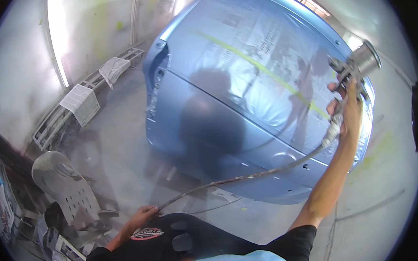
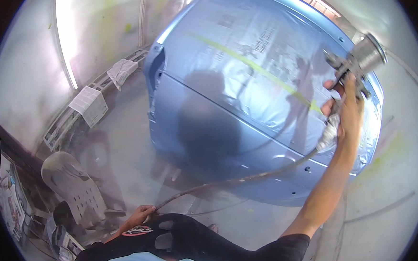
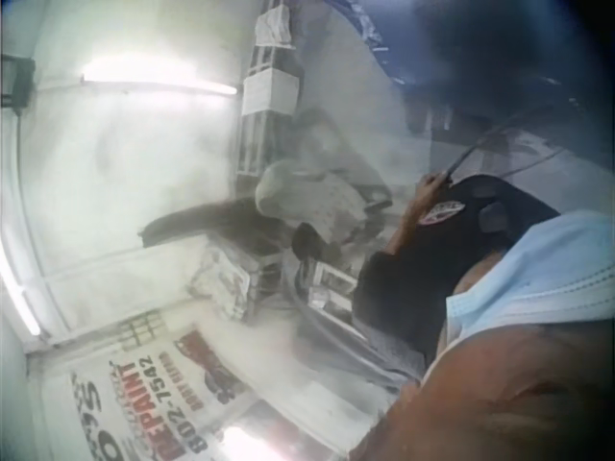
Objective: The person spray paints a light blue car using a spray gun, covering the rear panels, trunk area, and sides while holding the air hose by hand to keep it clear of the wet paint.
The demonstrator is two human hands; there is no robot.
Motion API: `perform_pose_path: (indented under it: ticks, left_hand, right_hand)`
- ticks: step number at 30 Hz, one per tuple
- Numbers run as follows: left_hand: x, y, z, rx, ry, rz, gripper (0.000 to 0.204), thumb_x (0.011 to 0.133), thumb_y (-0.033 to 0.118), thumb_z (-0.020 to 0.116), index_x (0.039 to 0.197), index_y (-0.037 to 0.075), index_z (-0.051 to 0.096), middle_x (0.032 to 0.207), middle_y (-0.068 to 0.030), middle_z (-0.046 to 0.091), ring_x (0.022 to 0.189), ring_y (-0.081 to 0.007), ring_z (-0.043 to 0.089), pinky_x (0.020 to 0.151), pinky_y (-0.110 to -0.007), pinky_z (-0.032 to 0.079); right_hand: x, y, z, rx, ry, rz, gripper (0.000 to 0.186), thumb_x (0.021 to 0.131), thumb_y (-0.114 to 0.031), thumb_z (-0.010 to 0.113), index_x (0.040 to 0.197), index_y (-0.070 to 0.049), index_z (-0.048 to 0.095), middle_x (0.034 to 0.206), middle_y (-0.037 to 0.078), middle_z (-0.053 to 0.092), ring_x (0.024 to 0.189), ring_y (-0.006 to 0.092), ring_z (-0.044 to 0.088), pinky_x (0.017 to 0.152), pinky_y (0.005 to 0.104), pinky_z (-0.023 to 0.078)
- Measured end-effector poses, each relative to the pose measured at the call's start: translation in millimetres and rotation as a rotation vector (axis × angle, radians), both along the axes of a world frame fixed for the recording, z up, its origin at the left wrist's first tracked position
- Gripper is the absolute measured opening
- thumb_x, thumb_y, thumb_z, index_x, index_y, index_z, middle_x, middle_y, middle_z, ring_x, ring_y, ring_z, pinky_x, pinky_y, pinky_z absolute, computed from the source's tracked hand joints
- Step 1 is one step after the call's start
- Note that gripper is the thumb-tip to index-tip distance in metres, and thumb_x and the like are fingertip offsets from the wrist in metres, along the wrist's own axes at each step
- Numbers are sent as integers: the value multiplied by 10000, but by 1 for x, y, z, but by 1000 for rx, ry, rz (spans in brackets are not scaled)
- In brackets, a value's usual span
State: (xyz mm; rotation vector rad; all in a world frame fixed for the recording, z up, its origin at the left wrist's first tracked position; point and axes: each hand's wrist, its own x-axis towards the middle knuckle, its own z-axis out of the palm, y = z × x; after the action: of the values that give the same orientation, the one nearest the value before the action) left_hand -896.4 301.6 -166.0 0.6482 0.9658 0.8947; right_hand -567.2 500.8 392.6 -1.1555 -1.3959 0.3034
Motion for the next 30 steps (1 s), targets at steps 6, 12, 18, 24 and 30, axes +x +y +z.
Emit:
perform_pose_path:
  ticks: [6,12,18,24,30]
  left_hand:
    - [-88,-13,-11,92,124,-9,433,998,413,535,956,11,692,831,-19,650,750,-88,561,673,-246,435]
    - [-126,-29,-39,120,-12,158,439,1017,389,489,991,-5,682,852,-40,654,799,-113,575,731,-287,453]
    - [-137,-41,-35,36,-40,394,395,1012,360,503,945,4,660,787,-48,636,738,-144,573,705,-293,445]
    - [-130,-32,-5,64,9,350,375,1007,336,516,938,3,672,787,-15,630,750,-102,573,707,-255,449]
    - [-118,-4,38,167,17,214,384,998,360,549,961,1,682,814,-10,635,765,-108,570,730,-264,459]
  right_hand:
    - [-144,53,-2,-30,-94,274,494,991,-449,519,1213,-17,610,849,113,660,411,123,516,376,246,408]
    - [-236,93,-20,-77,-211,471,452,988,-409,541,1153,4,620,781,90,620,406,145,547,366,261,419]
    - [-281,104,-61,-334,-254,618,509,977,-441,550,1128,45,571,789,104,627,411,159,536,382,277,429]
    - [-279,134,-33,-365,-411,600,515,969,-462,555,1106,34,572,778,110,636,416,161,544,381,283,430]
    - [-256,193,59,-154,-333,317,513,945,-489,582,1091,3,585,750,87,641,420,162,553,383,297,438]
